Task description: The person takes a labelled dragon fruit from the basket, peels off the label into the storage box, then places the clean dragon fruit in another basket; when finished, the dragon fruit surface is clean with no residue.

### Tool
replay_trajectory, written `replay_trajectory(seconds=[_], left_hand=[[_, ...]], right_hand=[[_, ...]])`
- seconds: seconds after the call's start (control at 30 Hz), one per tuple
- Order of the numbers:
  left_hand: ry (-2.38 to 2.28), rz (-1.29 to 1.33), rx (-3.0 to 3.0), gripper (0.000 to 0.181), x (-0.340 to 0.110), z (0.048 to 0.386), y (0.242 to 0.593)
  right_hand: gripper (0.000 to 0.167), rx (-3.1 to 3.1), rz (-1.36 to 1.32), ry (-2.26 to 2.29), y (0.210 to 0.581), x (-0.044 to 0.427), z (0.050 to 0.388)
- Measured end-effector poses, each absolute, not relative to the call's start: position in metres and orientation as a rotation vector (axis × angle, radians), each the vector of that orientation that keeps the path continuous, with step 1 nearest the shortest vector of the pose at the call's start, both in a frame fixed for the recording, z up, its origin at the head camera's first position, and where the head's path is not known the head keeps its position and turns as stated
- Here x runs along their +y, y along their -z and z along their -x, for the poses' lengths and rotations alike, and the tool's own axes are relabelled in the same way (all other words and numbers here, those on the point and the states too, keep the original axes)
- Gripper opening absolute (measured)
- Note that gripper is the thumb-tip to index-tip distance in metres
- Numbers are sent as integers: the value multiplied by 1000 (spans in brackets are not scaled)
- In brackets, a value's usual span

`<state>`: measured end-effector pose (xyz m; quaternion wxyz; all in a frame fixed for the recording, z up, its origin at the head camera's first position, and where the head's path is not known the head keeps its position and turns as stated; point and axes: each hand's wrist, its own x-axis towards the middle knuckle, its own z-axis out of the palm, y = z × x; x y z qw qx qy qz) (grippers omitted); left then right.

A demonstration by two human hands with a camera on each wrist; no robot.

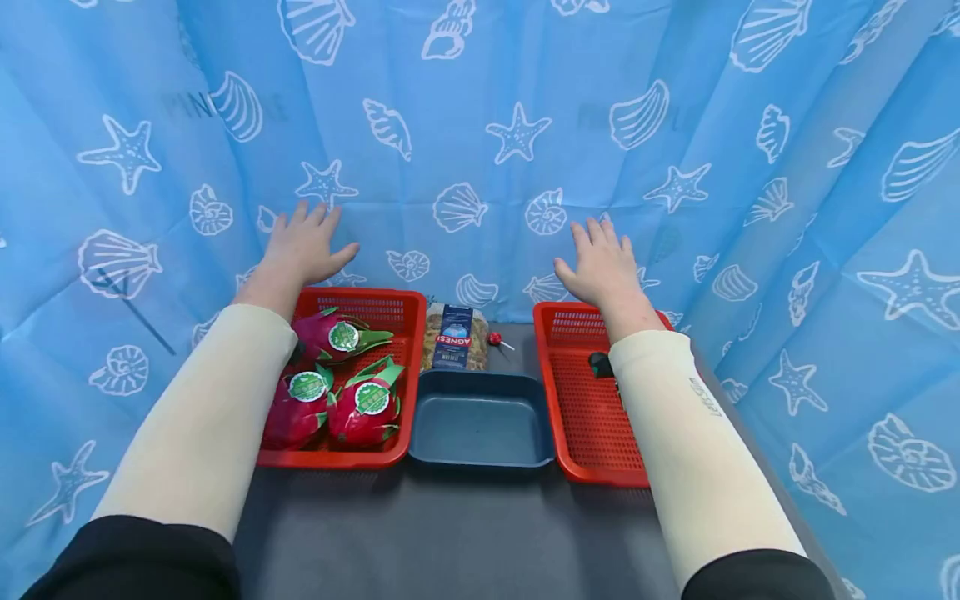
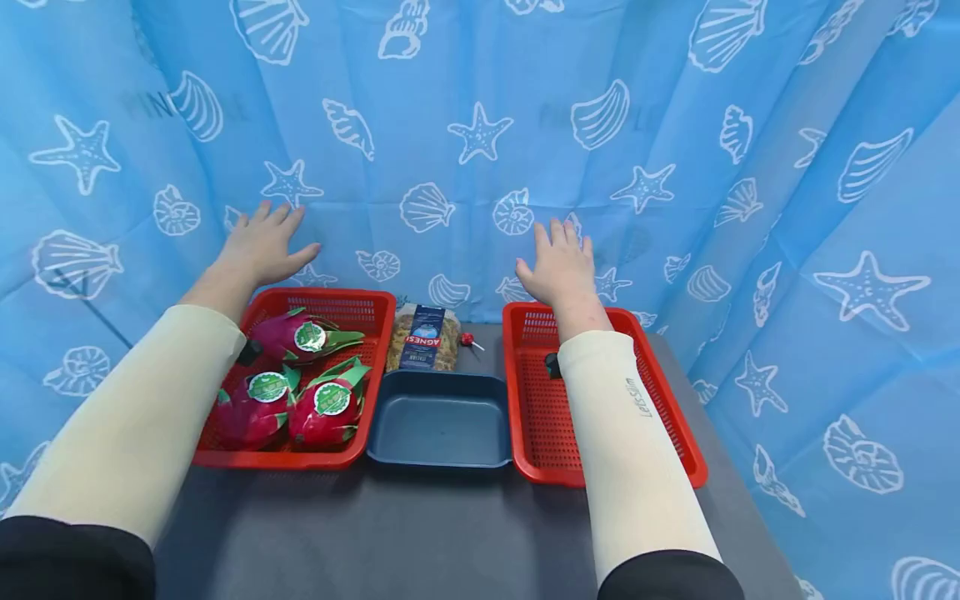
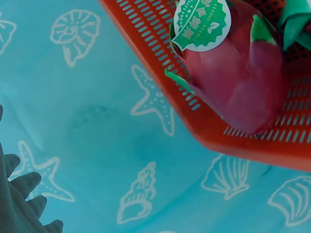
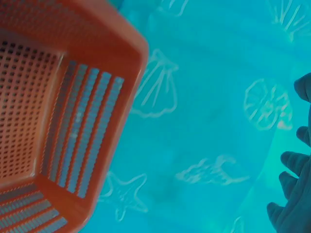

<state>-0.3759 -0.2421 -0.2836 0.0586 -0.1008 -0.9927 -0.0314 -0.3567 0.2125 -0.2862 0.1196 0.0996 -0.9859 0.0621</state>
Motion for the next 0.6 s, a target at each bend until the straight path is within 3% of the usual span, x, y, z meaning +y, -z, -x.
replay_trajectory(seconds=[0.6], left_hand=[[196, 515, -2754, 76, -256, 311, 274]], right_hand=[[73, -2744, -506, -292, 276, 164, 324]])
